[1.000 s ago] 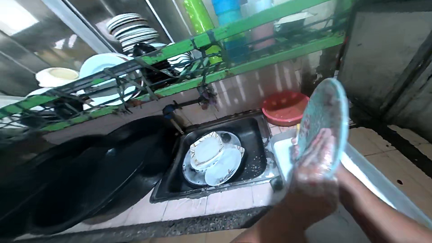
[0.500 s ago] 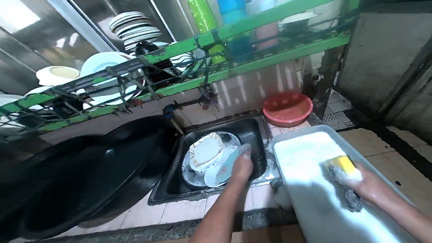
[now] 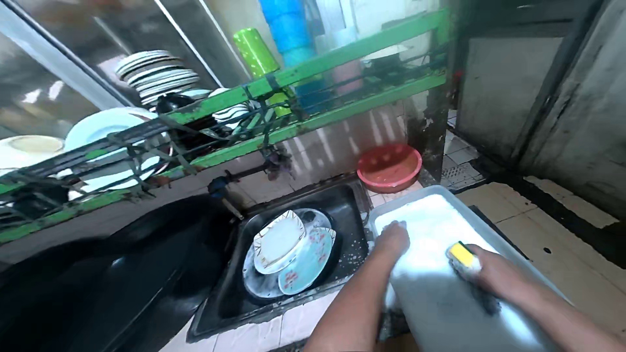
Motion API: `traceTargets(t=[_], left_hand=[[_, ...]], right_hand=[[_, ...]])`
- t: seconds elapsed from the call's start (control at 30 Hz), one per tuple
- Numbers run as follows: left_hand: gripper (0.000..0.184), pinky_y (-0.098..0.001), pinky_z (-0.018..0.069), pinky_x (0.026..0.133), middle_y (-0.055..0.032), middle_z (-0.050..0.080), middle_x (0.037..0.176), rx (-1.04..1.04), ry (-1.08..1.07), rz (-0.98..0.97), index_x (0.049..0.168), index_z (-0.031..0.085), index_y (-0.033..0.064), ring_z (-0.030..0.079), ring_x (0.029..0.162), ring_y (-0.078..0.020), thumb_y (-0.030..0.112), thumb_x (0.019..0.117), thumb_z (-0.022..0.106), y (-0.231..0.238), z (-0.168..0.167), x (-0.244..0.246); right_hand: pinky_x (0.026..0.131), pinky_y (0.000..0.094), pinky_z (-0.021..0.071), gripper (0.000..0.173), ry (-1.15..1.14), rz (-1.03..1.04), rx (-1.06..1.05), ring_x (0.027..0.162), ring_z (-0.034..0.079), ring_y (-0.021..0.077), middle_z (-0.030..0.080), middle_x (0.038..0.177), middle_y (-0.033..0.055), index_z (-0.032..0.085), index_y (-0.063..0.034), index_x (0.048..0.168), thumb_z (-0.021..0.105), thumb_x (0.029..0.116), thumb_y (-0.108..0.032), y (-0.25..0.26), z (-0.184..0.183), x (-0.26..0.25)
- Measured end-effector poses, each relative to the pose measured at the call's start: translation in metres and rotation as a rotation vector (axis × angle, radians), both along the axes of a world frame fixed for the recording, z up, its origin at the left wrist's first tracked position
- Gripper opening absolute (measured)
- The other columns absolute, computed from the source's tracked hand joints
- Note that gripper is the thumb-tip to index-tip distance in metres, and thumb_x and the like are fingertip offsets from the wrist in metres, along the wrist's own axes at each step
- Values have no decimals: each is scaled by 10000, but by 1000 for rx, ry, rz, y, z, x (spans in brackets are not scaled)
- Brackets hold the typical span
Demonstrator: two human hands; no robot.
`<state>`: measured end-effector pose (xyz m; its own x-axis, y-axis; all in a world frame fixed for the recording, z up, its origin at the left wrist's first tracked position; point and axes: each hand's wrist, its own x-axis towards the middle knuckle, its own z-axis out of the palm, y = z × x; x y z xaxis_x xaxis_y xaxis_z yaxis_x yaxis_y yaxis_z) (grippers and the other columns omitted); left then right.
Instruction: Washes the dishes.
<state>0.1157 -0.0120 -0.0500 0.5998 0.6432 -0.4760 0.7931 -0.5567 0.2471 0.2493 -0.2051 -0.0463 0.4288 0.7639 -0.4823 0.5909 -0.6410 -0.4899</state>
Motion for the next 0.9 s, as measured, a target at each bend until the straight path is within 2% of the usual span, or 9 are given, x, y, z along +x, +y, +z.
traceTargets(t=[0.13, 0.27, 0.33, 0.4, 0.5, 0.57, 0.67, 0.8, 0.9], left_hand=[[428, -568, 451, 1088, -168, 489, 1501, 44, -30, 84, 1451, 546, 96, 458, 1402, -368, 184, 1036, 491, -3, -1, 4], [418, -509, 435, 1123, -128, 519, 1488, 100, -149, 135, 1440, 577, 133, 463, 1405, -322, 183, 1031, 504, -2, -3, 1], [410, -474, 397, 1159, -124, 530, 1487, 114, -213, 140, 1427, 587, 104, 465, 1409, -297, 170, 1031, 506, 0, 0, 0], [396, -469, 401, 1153, -164, 559, 1444, 83, -320, 162, 1408, 594, 59, 505, 1370, -305, 154, 1029, 532, 1, 10, -3], [367, -484, 462, 1082, -182, 608, 1361, -7, -436, 244, 1366, 629, 66, 583, 1267, -308, 168, 1016, 586, -5, 33, -8], [399, -490, 469, 1069, -191, 623, 1347, -61, -472, 281, 1411, 588, 56, 605, 1238, -312, 186, 1034, 578, -12, 53, -12], [429, -463, 481, 1041, -183, 632, 1342, -216, -639, 400, 1457, 534, 41, 619, 1207, -290, 177, 1051, 566, -22, 71, -17], [576, -441, 545, 935, -188, 584, 1359, -698, -1018, 690, 1519, 398, 42, 624, 1145, -269, 17, 979, 599, -41, 52, -24], [608, -408, 559, 823, -183, 628, 1215, -803, -996, 783, 1383, 520, -1, 642, 1012, -243, -167, 799, 560, -55, 52, -32]], right_hand=[[1065, 592, 467, 696, -11, -13, -37, 1260, 611, 382, 638, 1339, 212, 475, -96, 1489, 686, 936, -462, 8, -4, 2], [1075, 594, 459, 711, 4, -24, -40, 1276, 601, 380, 627, 1360, 209, 467, -105, 1500, 694, 927, -460, 12, -4, 2], [1069, 585, 464, 711, 34, -43, 3, 1266, 607, 370, 633, 1344, 210, 478, -96, 1488, 701, 922, -464, 13, -9, 4], [1079, 577, 456, 717, 87, -72, 38, 1274, 598, 368, 626, 1346, 219, 475, -81, 1486, 725, 913, -432, 16, -10, 6], [1081, 569, 456, 723, 134, -127, 84, 1263, 603, 363, 635, 1328, 218, 491, -68, 1473, 760, 893, -405, 20, -17, 10], [1079, 569, 455, 707, 155, -154, 107, 1259, 603, 365, 635, 1328, 217, 498, -65, 1466, 765, 894, -383, 22, -22, 12], [1079, 572, 452, 708, 173, -181, 126, 1261, 600, 369, 630, 1331, 226, 480, -59, 1481, 746, 910, -384, 24, -21, 10], [1058, 595, 461, 674, 178, -213, 139, 1234, 613, 394, 639, 1304, 243, 475, -75, 1487, 705, 944, -400, 28, -25, 6], [1069, 574, 452, 651, 226, -255, 174, 1247, 602, 382, 628, 1324, 239, 472, -67, 1490, 680, 970, -400, 37, -16, -4]])
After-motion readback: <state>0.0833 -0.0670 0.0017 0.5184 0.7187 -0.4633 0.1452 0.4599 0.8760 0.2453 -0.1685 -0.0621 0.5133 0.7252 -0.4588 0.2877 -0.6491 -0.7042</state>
